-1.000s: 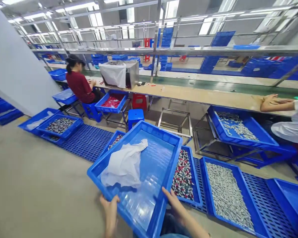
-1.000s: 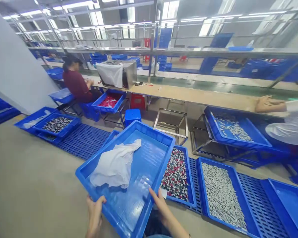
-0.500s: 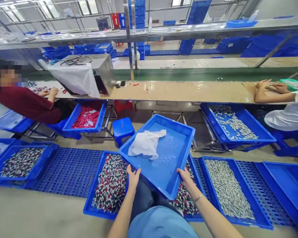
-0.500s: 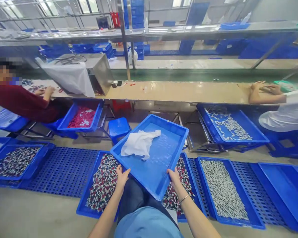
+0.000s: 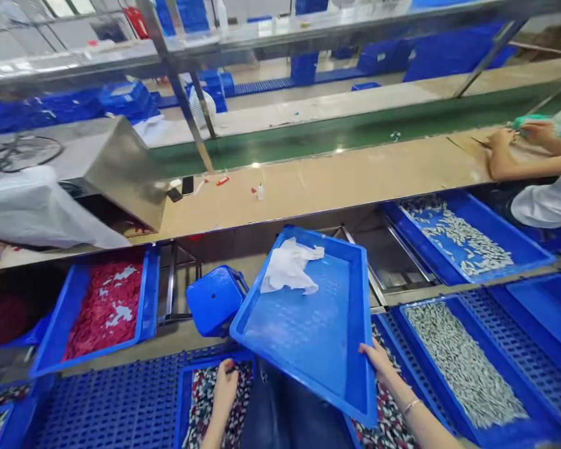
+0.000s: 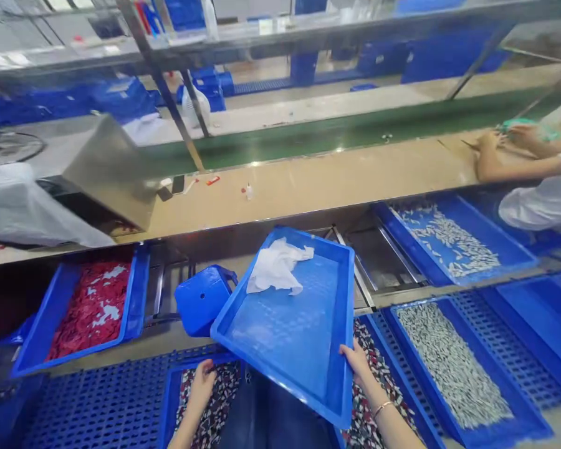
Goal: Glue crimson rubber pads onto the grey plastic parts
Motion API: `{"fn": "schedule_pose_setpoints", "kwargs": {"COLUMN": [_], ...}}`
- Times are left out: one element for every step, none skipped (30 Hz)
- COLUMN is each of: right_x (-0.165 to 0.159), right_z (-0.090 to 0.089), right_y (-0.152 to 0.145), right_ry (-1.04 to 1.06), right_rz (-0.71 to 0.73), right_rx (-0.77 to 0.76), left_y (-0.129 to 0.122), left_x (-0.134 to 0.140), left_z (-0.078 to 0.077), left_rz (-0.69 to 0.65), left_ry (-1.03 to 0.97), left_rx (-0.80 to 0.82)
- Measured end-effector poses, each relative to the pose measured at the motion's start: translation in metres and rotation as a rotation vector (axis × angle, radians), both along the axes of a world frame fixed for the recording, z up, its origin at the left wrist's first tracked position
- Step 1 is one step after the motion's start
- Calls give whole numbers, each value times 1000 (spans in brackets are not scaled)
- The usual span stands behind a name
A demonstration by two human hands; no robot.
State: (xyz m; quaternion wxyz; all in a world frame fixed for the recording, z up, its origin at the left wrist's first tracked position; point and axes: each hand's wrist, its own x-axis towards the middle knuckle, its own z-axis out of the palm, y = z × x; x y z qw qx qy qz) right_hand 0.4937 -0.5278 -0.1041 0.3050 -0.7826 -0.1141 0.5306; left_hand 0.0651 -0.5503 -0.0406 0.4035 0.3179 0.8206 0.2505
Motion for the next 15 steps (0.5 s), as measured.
{"fn": "schedule_pose_setpoints", "kwargs": {"right_x": [2, 4, 7, 11, 16, 21, 28, 36, 44, 54, 65, 77, 89, 101, 113], "right_z": [0, 2, 5, 9, 12, 15, 15, 14, 11, 5, -2, -11, -21, -32, -42], "right_y": [-2, -6, -9, -11, -11, -8, -1, 9, 23, 39, 58, 77, 96, 114, 130], "right_ry": [-4, -11, -17, -24, -31, -39, -47, -56, -66, -77, -88, -100, -116, -133, -153], "right_rz": [-8, -16, -23, -27, -30, -30, -27, -21, -12, 1, 17, 34, 50, 66, 80], "right_rx": [-8, -11, -12, -10, -7, -2, 4, 11, 18, 25, 31, 31, 30, 27, 28], "left_y": [26, 51, 76, 99, 120, 138, 154, 166, 175, 182, 187, 190, 192, 193, 194], "left_x": [-7, -11, -12, -10, -5, 2, 12, 22, 34, 45, 57, 68, 78, 88, 98], "left_z": [-1, -3, -5, -7, -10, -14, -19, -24, -30, -36, -43, -50, -58, -65, -72], "left_rz": [-21, -40, -60, -82, -107, -132, -160, -189, -215, -235, -249, -254, -254, -248, -242], "left_ry": [4, 2, -4, -11, -25, -47, -77, -115, -156, -195, -229, -256, -277, -294, -310], "left_rx": [-15, -31, -43, -51, -60, -73, -90, -111, -134, -154, -168, -177, -181, -181, -182]}}
